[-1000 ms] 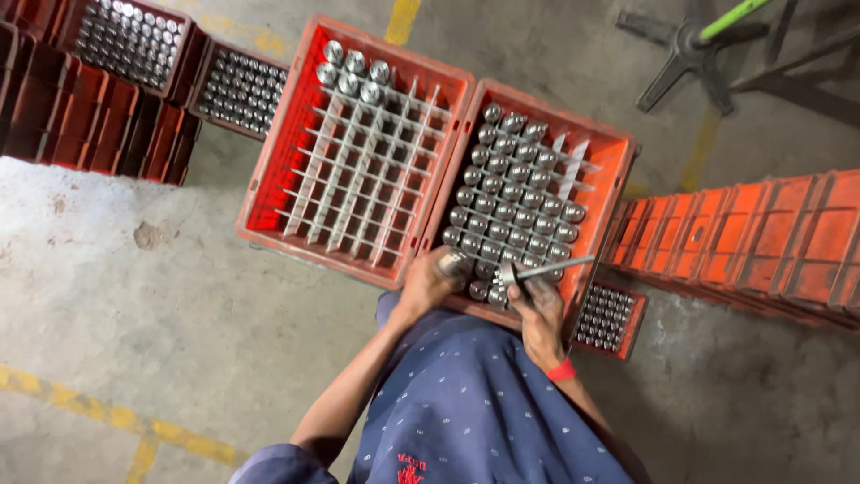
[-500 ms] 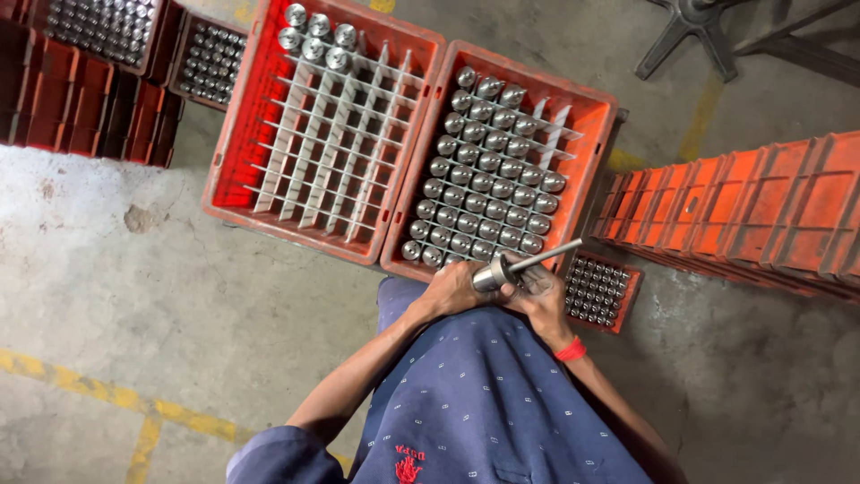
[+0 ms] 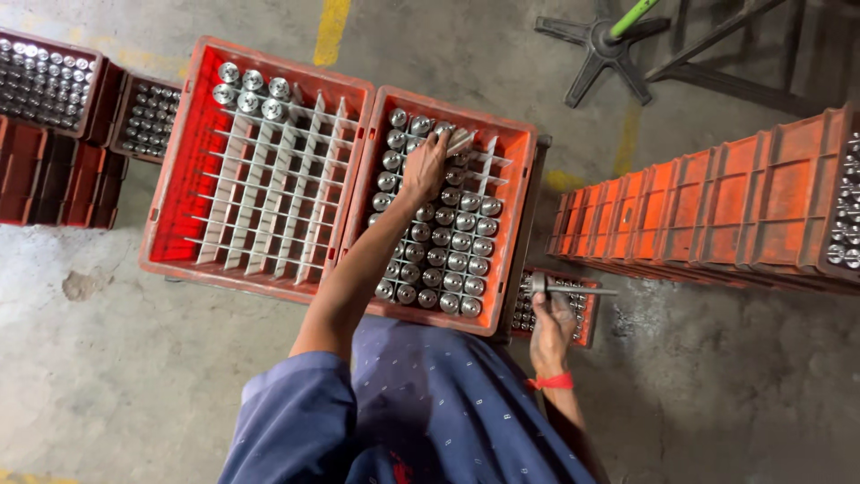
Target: The person uses a metal tool to pick up small cylindrical metal parts from one orange crate and place them into another crate. The person repeats this action multiple times, moving parts between crates.
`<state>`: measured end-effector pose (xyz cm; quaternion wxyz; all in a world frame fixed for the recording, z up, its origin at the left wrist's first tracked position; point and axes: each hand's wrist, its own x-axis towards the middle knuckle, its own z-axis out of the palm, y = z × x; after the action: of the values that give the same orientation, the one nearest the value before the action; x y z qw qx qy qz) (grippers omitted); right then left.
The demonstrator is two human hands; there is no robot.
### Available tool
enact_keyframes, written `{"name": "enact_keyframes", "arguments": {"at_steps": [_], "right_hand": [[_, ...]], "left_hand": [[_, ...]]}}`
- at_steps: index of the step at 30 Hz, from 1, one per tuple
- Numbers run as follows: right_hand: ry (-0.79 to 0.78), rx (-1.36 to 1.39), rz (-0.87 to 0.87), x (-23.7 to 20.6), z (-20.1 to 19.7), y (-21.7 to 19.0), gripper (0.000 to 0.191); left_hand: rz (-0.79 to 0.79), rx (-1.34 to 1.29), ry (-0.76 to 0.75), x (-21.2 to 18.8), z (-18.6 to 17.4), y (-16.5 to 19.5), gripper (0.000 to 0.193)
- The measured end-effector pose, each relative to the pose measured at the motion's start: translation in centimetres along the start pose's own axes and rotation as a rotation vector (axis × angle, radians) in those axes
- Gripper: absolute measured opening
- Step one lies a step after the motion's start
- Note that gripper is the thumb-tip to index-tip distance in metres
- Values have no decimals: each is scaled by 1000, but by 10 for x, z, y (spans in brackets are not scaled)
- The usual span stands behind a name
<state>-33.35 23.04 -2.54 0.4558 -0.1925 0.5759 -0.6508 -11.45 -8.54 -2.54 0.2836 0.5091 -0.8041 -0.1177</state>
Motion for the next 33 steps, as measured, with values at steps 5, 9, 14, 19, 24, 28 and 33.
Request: {"name": "enact_keyframes", "arguments": {"at_steps": [5,9,14,19,24,28,33], "right_hand": [[12,2,72,-15,4,19,34],[-41,39,72,-24,4,30,34],[-56,25,89,-42,1,43,43],[9,-7,120,-62,11,54,44],[11,14,104,-67,28,66,45],[38,21,115,-70,32,71,45],[8,-50,109,-72,25,64,40]], "left_hand": [[-5,-371,83,-7,-11,13,44],[-163,-425,71,-39,-38,-2,29],[-508,-52,70,-53,-111,-112,41],[-395,237,101,-42,-163,-204,65],[-445,274,-97,-23,-155,-228,49],[-317,252,-74,-17,-163,-232,43],[-92,-110,204,-60,-231,-209,47]]}}
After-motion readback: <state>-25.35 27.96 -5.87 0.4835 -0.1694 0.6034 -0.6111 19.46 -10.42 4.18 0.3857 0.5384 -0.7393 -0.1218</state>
